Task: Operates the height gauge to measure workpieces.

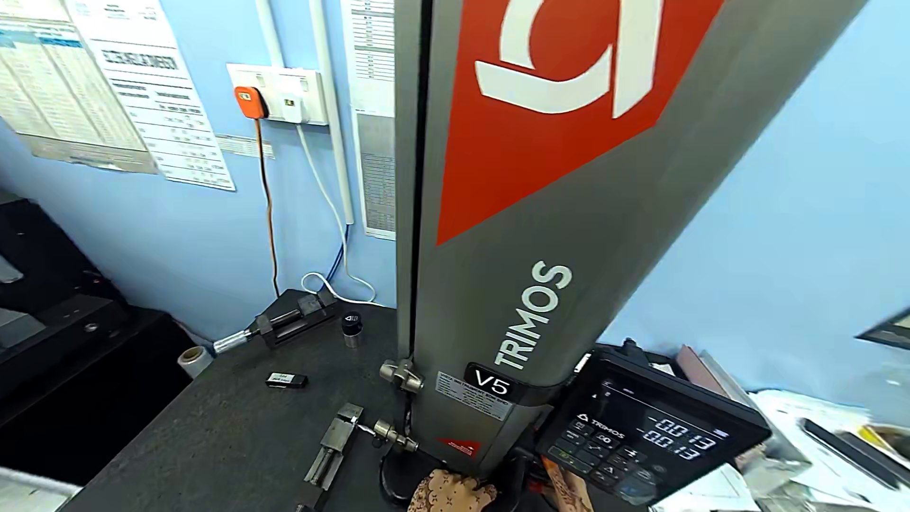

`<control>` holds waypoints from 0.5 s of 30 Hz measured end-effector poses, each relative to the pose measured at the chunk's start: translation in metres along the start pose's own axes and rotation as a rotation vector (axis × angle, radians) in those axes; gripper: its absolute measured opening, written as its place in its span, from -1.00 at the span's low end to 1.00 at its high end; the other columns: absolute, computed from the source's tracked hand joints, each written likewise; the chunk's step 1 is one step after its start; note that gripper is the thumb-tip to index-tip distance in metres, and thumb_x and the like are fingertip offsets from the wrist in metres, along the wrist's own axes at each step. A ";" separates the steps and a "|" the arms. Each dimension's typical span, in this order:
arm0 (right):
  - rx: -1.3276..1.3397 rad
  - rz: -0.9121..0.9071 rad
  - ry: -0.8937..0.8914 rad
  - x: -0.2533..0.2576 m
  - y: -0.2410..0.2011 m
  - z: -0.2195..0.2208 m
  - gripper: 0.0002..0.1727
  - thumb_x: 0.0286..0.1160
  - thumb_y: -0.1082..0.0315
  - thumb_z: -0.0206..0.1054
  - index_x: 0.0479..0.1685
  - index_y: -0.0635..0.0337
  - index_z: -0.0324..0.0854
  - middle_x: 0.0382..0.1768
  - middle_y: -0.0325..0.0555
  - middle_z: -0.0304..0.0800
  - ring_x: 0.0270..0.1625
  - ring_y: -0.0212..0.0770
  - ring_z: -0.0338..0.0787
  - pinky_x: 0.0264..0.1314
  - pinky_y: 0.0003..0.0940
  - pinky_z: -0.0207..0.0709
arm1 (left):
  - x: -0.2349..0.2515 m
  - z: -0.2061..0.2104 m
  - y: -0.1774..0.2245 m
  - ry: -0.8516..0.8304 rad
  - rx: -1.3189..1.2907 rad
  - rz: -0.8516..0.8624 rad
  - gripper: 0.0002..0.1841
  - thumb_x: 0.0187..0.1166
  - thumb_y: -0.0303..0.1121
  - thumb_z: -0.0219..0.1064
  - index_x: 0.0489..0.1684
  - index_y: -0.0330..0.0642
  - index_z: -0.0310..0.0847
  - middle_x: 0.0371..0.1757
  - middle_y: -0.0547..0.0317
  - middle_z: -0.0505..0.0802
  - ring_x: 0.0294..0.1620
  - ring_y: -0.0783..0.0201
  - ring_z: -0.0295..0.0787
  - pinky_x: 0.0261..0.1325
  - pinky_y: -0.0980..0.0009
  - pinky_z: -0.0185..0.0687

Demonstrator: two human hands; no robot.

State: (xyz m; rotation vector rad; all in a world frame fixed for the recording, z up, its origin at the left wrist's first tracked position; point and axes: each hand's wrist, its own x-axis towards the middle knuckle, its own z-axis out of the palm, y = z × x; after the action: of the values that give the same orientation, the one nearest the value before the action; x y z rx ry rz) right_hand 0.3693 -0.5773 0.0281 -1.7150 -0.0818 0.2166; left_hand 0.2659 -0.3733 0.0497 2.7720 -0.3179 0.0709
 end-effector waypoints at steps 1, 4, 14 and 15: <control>0.021 -0.014 -0.009 0.000 0.002 -0.001 -0.53 0.78 0.34 0.08 0.52 0.50 0.34 0.22 0.23 0.69 0.08 -0.20 0.83 0.10 -0.24 0.76 | 0.000 -0.002 0.000 -0.006 -0.002 0.005 -0.51 0.65 0.13 0.19 0.19 -0.01 0.81 -0.08 -0.07 0.94 -0.12 -0.13 0.92 -0.09 -0.15 0.73; 0.066 -0.080 -0.028 -0.001 0.009 -0.005 -0.44 0.68 0.29 0.24 0.53 0.49 0.34 0.29 0.20 0.69 0.24 -0.19 0.80 0.26 -0.24 0.74 | 0.000 -0.003 -0.001 -0.025 -0.008 0.013 -0.50 0.67 0.12 0.17 0.22 -0.03 0.80 -0.06 -0.08 0.94 -0.11 -0.13 0.92 -0.08 -0.15 0.73; 0.007 -0.194 -0.071 0.001 0.022 -0.012 -0.36 0.57 0.33 0.39 0.53 0.56 0.32 0.37 0.23 0.64 0.38 -0.27 0.69 0.50 -0.36 0.55 | 0.000 -0.001 -0.006 -0.013 -0.060 0.032 -0.53 0.69 0.08 0.18 0.19 -0.06 0.80 -0.09 -0.08 0.93 -0.11 -0.15 0.90 -0.08 -0.17 0.72; 0.019 -0.201 -0.079 0.002 0.023 -0.012 -0.36 0.58 0.33 0.38 0.53 0.56 0.32 0.35 0.21 0.66 0.35 -0.27 0.71 0.48 -0.35 0.57 | 0.000 -0.001 -0.006 -0.004 -0.056 0.036 -0.53 0.69 0.08 0.17 0.19 -0.06 0.80 -0.10 -0.08 0.93 -0.12 -0.15 0.90 -0.09 -0.17 0.72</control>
State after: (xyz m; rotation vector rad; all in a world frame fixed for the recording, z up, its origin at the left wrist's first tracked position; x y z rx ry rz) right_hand 0.3715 -0.5921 0.0068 -1.6662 -0.3077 0.1351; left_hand 0.2675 -0.3677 0.0487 2.7117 -0.3656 0.0641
